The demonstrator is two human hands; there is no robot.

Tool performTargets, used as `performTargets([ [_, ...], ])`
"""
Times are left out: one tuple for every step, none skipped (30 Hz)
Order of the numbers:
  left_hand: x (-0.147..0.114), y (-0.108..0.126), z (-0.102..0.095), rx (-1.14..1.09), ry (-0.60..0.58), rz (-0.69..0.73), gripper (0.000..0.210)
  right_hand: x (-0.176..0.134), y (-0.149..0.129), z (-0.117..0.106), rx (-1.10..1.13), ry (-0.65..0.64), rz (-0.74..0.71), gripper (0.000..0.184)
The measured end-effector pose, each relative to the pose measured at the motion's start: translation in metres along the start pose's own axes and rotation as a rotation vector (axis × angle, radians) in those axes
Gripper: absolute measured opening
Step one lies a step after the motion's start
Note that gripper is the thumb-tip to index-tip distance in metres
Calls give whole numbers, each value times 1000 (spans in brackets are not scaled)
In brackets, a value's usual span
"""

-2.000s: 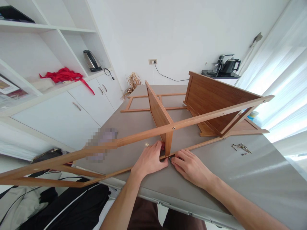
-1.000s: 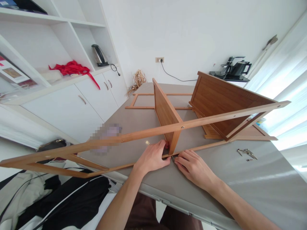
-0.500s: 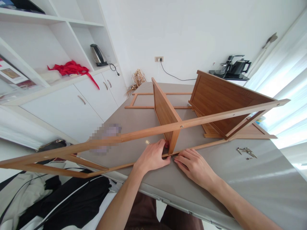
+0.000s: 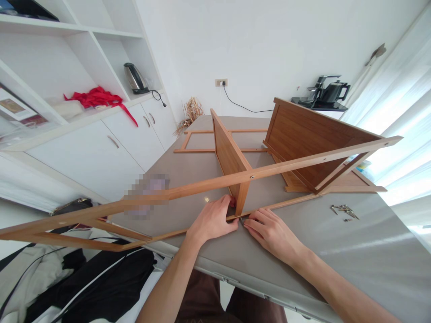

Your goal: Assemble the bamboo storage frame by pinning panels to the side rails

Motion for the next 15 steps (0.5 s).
performTargets([
  [0, 0, 0, 1, -4, -3, 28, 0, 0, 0, 3, 2, 0, 20],
  [0, 1, 0, 2, -7, -6, 28, 0, 0, 0, 6, 2, 2, 20],
  [0, 1, 0, 1, -10, -9, 28, 0, 0, 0, 6, 0, 2, 20],
  [0, 1, -1, 0, -13, -11, 28, 0, 0, 0, 6, -4, 3, 20],
  [0, 1, -1, -2, -16, -11, 28, 0, 0, 0, 5, -9, 4, 21],
  [0, 1, -1, -4, -17, -10, 28, 0, 0, 0, 4, -16, 4, 21],
  [0, 1, -1, -6, -17, -6, 28, 0, 0, 1, 4, -23, 4, 21],
  [0, 1, -1, -8, -17, -1, 28, 0, 0, 1, 6, -29, 6, 21],
  [0, 1, -1, -7, -14, 2, 28, 1, -1, 1, 7, -32, 8, 21],
  [0, 1, 0, -7, -11, 4, 28, 1, -1, 0, 7, -30, 10, 21],
  [0, 0, 0, -6, -9, 5, 29, 1, -2, -1, 6, -23, 11, 21],
  [0, 0, 1, -4, -7, 3, 29, 2, -3, -2, 4, -14, 11, 21],
  [0, -1, 1, -1, -7, 1, 29, 2, -4, -2, 2, -3, 10, 21],
  [0, -1, 1, 3, -8, 0, 28, 3, -5, -3, 1, 7, 9, 21],
  [0, -1, 2, 6, -9, -1, 27, 3, -6, -4, -1, 17, 9, 21],
])
Point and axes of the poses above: each hand's wrist, its own x-axis towards the middle knuckle, its own z-axis out of the palm, y = z × x, the point moved 4 cm from there along x, towards the middle knuckle
